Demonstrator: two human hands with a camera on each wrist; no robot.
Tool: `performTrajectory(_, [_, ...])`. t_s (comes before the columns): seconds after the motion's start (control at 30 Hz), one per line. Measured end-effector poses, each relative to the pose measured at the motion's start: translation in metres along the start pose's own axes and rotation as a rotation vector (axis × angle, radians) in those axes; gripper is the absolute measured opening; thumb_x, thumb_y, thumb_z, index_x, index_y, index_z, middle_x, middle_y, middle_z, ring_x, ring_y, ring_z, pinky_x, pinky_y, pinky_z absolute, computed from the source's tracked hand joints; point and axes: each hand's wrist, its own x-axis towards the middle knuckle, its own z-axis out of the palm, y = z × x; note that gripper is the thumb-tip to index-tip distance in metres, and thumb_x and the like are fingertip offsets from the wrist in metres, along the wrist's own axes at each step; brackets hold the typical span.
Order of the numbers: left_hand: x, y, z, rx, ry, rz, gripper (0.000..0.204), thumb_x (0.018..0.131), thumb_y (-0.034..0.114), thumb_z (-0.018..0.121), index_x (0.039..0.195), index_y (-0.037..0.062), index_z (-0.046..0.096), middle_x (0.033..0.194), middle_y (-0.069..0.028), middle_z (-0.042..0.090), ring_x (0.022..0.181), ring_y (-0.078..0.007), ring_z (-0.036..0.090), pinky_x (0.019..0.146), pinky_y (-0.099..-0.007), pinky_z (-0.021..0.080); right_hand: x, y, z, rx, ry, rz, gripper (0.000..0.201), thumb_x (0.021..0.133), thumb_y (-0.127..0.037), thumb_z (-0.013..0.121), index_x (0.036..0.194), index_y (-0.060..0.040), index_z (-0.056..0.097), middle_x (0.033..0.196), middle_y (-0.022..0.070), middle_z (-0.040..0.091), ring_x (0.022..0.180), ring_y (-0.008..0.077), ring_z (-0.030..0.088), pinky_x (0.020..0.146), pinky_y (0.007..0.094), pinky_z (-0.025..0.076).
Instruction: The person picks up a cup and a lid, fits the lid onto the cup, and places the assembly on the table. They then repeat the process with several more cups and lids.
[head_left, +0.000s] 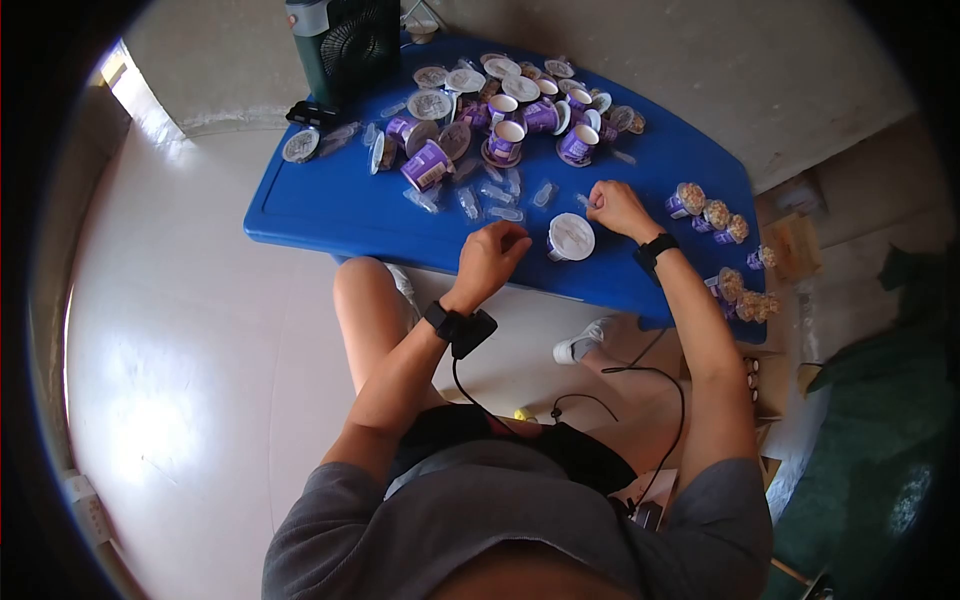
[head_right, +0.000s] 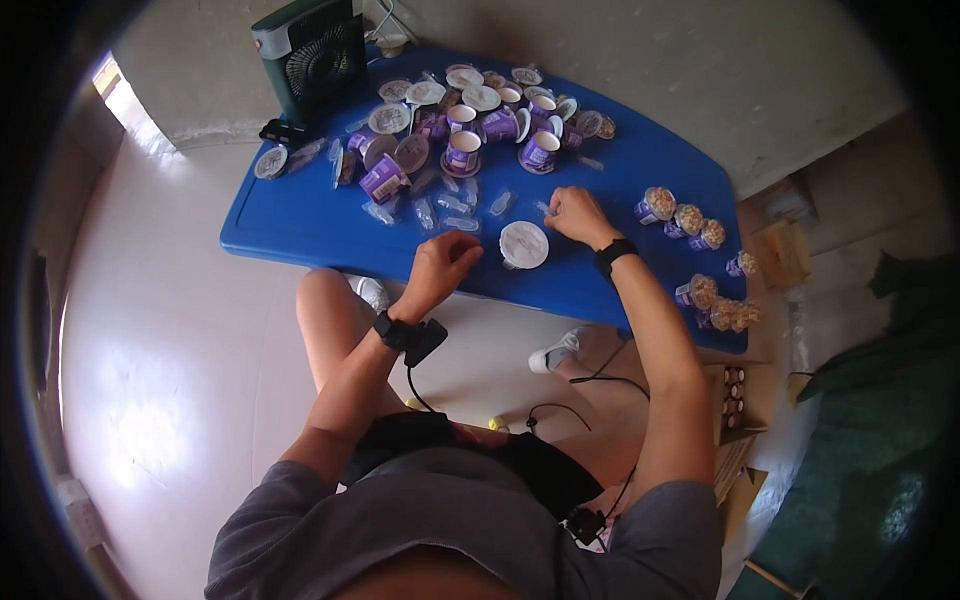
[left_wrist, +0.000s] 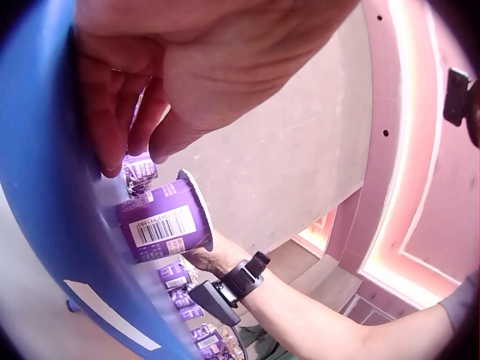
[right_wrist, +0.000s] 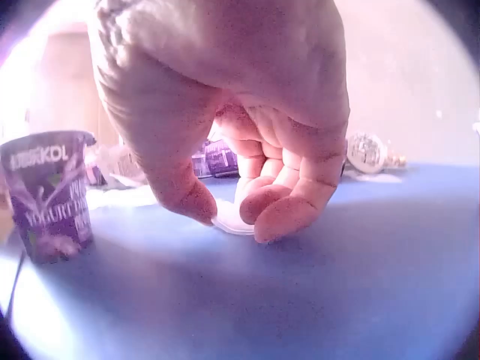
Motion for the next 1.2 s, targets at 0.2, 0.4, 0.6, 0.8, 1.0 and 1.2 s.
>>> performTrajectory(0.2, [-0.002, -0.004, 0.000, 0.008, 0.004, 0.035, 0.019, 0.081, 0.017, 0.068, 0.091, 0.0016, 0.067, 0.079, -0.0143, 0.068, 0.070, -0.0272, 0.066, 0.065, -0.0349, 0.051, -0.013, 0.022, 0.006, -0.340, 0.262, -0.153, 0.016, 0.079, -0.017, 0.060, 0.081, -0.0009, 0.057, 0.073, 0.0176, 0.063, 0.071, 0.0364, 0.063, 0.062, 0.0449, 0.048])
performTrajectory(0.4, [-0.002, -0.003, 0.000, 0.053, -0.001, 0.089, 0.019, 0.085, 0.014, 0.067, 0.096, -0.0013, 0.065, 0.074, -0.0099, 0.067, 0.061, -0.0144, 0.062, 0.057, -0.0270, 0.049, -0.060, -0.069, -0.022, 0.070, 0.450, -0.182, 0.011, 0.078, -0.007, 0.065, 0.088, -0.0042, 0.060, 0.075, 0.0104, 0.058, 0.065, 0.0273, 0.060, 0.058, 0.0367, 0.048])
performTrajectory(0.6, [-0.003, 0.000, 0.001, 0.055, 0.039, 0.106, 0.018, 0.081, 0.017, 0.068, 0.090, 0.0021, 0.068, 0.082, -0.0132, 0.070, 0.073, -0.0271, 0.068, 0.066, -0.0337, 0.052, -0.086, -0.090, 0.001, -0.323, 0.499, -0.407, 0.016, 0.076, -0.008, 0.068, 0.092, -0.0062, 0.063, 0.080, 0.0074, 0.052, 0.073, 0.0236, 0.059, 0.060, 0.0354, 0.049])
performTrajectory(0.8, [-0.004, 0.002, 0.000, 0.085, 0.022, 0.101, 0.020, 0.083, 0.014, 0.068, 0.096, -0.0012, 0.066, 0.082, -0.0136, 0.069, 0.072, -0.0194, 0.067, 0.066, -0.0291, 0.051, -0.098, -0.089, 0.004, -0.119, 0.416, -0.347, 0.025, 0.079, -0.010, 0.069, 0.103, -0.0046, 0.063, 0.083, 0.0085, 0.053, 0.074, 0.0247, 0.059, 0.063, 0.0359, 0.048])
performTrajectory(1.0, [-0.004, 0.004, 0.001, 0.046, 0.027, 0.078, 0.018, 0.081, 0.016, 0.068, 0.091, 0.0015, 0.067, 0.083, -0.0136, 0.070, 0.074, -0.0270, 0.068, 0.066, -0.0329, 0.052, -0.093, -0.084, -0.001, 0.142, 0.272, -0.251, 0.034, 0.079, -0.011, 0.069, 0.111, -0.0033, 0.061, 0.082, 0.0091, 0.057, 0.072, 0.0252, 0.060, 0.062, 0.0345, 0.048])
performTrajectory(1.2, [-0.004, 0.007, 0.000, 0.056, 0.019, 0.070, 0.018, 0.081, 0.016, 0.068, 0.091, 0.0013, 0.067, 0.083, -0.0137, 0.070, 0.075, -0.0267, 0.068, 0.066, -0.0327, 0.052, -0.091, -0.093, 0.002, 0.293, 0.260, 0.083, 0.042, 0.079, -0.010, 0.070, 0.119, -0.0053, 0.057, 0.080, 0.0103, 0.060, 0.068, 0.0217, 0.059, 0.063, 0.0330, 0.048])
